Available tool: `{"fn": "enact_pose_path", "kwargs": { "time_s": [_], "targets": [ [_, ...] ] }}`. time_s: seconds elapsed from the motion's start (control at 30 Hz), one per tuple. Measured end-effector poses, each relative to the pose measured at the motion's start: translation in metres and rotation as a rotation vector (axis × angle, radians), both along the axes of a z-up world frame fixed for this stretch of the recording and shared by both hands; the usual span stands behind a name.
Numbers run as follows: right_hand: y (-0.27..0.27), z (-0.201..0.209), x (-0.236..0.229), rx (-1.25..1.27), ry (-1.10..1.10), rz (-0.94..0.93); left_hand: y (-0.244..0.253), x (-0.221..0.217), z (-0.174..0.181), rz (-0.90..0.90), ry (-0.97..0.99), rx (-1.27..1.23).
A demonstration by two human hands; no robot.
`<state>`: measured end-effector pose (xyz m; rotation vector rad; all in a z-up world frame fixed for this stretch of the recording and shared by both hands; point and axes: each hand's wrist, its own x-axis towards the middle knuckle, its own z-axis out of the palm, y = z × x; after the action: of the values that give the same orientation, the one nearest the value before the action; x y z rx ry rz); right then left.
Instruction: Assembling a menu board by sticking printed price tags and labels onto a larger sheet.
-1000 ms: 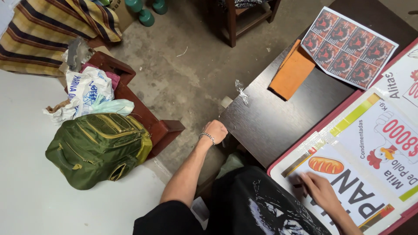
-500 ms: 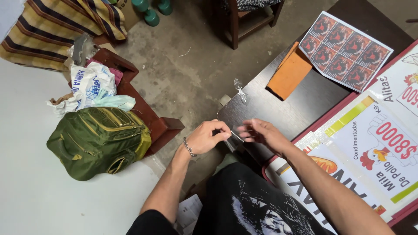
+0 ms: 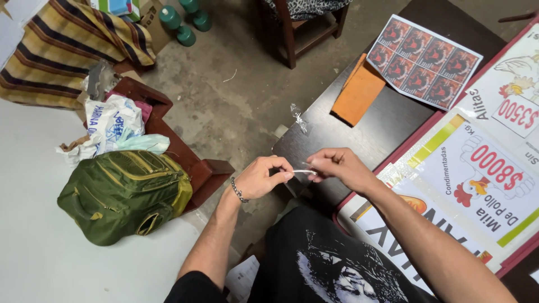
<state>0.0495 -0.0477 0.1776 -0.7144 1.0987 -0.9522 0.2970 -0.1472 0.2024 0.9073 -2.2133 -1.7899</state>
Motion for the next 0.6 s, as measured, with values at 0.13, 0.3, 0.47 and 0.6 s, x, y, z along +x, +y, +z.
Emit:
{"fn": "enact_pose_path", "kwargs": {
  "time_s": [0.13, 0.3, 0.47, 0.6],
  "targets": [
    [0.000, 0.014, -0.008, -0.059, 0.234, 0.002, 0.000, -0.010, 0.011, -0.015, -0.001, -0.013],
    [0.012, 0.014, -0.015, -0.021, 0.350, -0.105, 0.002, -0.021, 0.016, -0.021, -0.018, -0.062],
    [0.020, 0.030, -0.017, 0.017, 0.384, -0.151, 0.004, -0.030, 0.020, -0.037, -0.031, -0.074],
    [0.028, 0.046, -0.025, 0.021, 0.494, -0.210, 0.008, -0.041, 0.030, -0.054, 0.019, -0.131]
  ]
}}
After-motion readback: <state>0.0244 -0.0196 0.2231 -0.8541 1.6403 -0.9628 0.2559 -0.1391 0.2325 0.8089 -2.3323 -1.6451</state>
